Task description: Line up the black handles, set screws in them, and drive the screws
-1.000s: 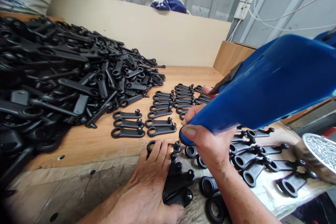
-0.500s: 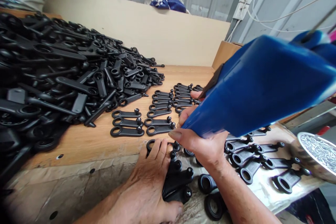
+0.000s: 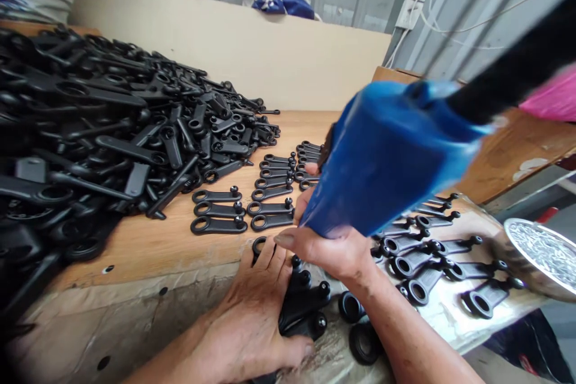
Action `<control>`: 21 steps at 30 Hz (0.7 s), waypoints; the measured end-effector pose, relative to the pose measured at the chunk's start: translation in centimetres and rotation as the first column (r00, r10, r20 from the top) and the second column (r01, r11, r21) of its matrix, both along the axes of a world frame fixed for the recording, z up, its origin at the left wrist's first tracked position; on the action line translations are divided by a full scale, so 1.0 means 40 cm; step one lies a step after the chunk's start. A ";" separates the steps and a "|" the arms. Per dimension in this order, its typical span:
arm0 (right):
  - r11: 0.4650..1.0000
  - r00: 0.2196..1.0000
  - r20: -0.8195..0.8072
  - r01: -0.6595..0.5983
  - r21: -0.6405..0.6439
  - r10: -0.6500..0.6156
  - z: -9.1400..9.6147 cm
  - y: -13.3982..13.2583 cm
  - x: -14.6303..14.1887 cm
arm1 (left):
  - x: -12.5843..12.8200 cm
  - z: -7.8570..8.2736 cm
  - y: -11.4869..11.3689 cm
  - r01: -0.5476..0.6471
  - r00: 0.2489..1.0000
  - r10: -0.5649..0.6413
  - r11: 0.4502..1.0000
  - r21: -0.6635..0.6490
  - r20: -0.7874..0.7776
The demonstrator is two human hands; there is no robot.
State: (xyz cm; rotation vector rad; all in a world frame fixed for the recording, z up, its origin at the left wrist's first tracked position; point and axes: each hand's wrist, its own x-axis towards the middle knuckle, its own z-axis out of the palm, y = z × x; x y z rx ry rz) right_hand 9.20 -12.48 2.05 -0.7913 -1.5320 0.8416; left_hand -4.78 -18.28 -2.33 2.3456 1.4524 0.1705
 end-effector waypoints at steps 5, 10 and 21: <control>0.989 0.946 -0.295 -0.106 0.100 0.131 0.064 -0.031 0.031 | 0.002 -0.001 0.001 -0.016 0.997 0.016 1.000 0.001 -0.073; 0.969 0.921 -0.312 -0.246 -0.001 0.233 0.102 -0.034 0.080 | 0.005 0.019 -0.001 -0.023 0.992 0.013 0.997 -0.077 -0.128; 0.879 0.842 -0.360 -0.465 -0.107 0.402 0.073 -0.029 0.071 | 0.010 0.046 0.003 -0.022 0.992 0.009 0.995 -0.101 -0.129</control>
